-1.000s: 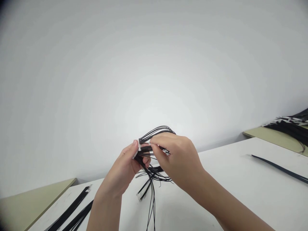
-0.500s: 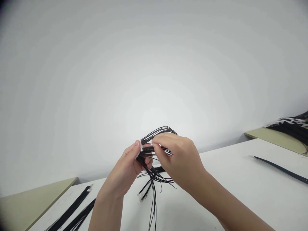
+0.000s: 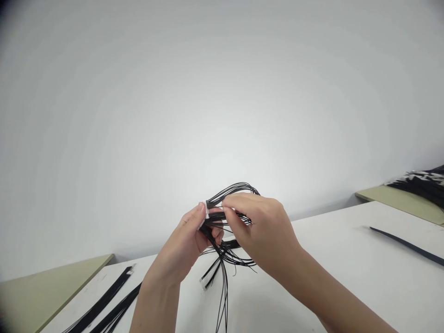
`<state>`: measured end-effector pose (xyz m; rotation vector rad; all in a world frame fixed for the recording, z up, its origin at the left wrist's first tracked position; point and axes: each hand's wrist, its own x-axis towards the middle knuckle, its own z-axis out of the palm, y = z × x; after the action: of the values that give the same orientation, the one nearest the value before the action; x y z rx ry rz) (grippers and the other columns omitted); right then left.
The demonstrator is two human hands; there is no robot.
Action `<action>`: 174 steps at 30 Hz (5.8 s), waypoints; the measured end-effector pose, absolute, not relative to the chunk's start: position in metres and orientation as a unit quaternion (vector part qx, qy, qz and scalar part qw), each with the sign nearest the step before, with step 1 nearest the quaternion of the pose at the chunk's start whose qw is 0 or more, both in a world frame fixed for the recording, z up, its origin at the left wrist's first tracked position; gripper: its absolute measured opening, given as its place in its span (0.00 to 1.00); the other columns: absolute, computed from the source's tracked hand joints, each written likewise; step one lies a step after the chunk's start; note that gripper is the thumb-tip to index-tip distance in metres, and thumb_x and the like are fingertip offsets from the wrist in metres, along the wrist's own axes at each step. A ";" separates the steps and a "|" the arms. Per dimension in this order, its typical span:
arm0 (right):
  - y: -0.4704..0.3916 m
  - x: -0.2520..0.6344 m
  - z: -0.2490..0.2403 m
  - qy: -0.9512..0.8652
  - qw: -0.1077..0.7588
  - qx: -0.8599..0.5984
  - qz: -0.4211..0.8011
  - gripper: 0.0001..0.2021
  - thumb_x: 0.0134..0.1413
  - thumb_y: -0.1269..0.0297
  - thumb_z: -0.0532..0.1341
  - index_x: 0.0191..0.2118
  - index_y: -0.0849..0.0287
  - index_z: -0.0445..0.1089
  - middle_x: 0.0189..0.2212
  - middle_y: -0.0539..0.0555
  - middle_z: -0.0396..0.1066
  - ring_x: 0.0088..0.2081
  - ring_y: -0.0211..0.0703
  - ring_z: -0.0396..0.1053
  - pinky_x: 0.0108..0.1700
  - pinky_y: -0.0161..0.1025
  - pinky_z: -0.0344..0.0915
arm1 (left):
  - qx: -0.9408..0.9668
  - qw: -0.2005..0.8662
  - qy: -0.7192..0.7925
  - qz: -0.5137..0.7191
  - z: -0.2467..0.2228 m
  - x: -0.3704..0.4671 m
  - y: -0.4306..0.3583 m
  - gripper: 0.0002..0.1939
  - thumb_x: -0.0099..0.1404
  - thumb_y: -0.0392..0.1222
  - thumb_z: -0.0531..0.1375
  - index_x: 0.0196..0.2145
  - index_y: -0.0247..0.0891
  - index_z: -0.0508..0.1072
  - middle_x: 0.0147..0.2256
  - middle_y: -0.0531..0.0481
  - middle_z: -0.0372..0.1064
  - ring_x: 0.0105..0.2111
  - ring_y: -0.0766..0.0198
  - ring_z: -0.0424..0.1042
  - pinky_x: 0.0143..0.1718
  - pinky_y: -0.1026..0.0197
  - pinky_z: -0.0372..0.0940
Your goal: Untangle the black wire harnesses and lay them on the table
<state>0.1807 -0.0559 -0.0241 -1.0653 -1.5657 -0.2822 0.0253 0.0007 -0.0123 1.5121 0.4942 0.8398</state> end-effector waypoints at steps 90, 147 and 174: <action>-0.057 0.178 -0.026 -0.627 0.669 -0.315 0.248 0.08 0.56 0.58 0.63 0.34 0.57 0.73 0.18 0.48 0.65 0.21 0.35 0.66 0.25 0.33 0.67 | 0.474 0.684 0.079 0.549 -0.011 0.031 -0.005 0.17 0.67 0.54 0.55 0.36 0.36 0.72 0.27 0.50 0.68 0.43 0.57 0.74 0.49 0.53 0.67; -0.076 0.210 -0.012 -0.533 0.614 -0.362 0.455 0.10 0.50 0.58 0.66 0.31 0.56 0.65 0.15 0.42 0.48 0.18 0.28 0.42 0.19 0.29 0.45 | 0.516 0.644 0.152 0.543 -0.015 0.035 -0.003 0.19 0.68 0.54 0.53 0.35 0.34 0.69 0.27 0.49 0.68 0.25 0.67 0.69 0.30 0.64 0.66; -0.070 0.191 -0.021 -0.650 0.653 -0.389 -0.008 0.04 0.51 0.71 0.65 0.27 0.57 0.74 0.22 0.50 0.68 0.23 0.33 0.59 0.22 0.34 0.54 | 0.584 0.621 0.199 0.483 -0.017 0.029 0.000 0.18 0.68 0.55 0.52 0.36 0.36 0.70 0.25 0.54 0.57 0.28 0.68 0.60 0.42 0.56 0.68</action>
<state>0.1910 -0.0703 -0.0206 -0.8824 -1.4739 -0.0177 0.0294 -0.0005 -0.0173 1.3434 0.4586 1.1103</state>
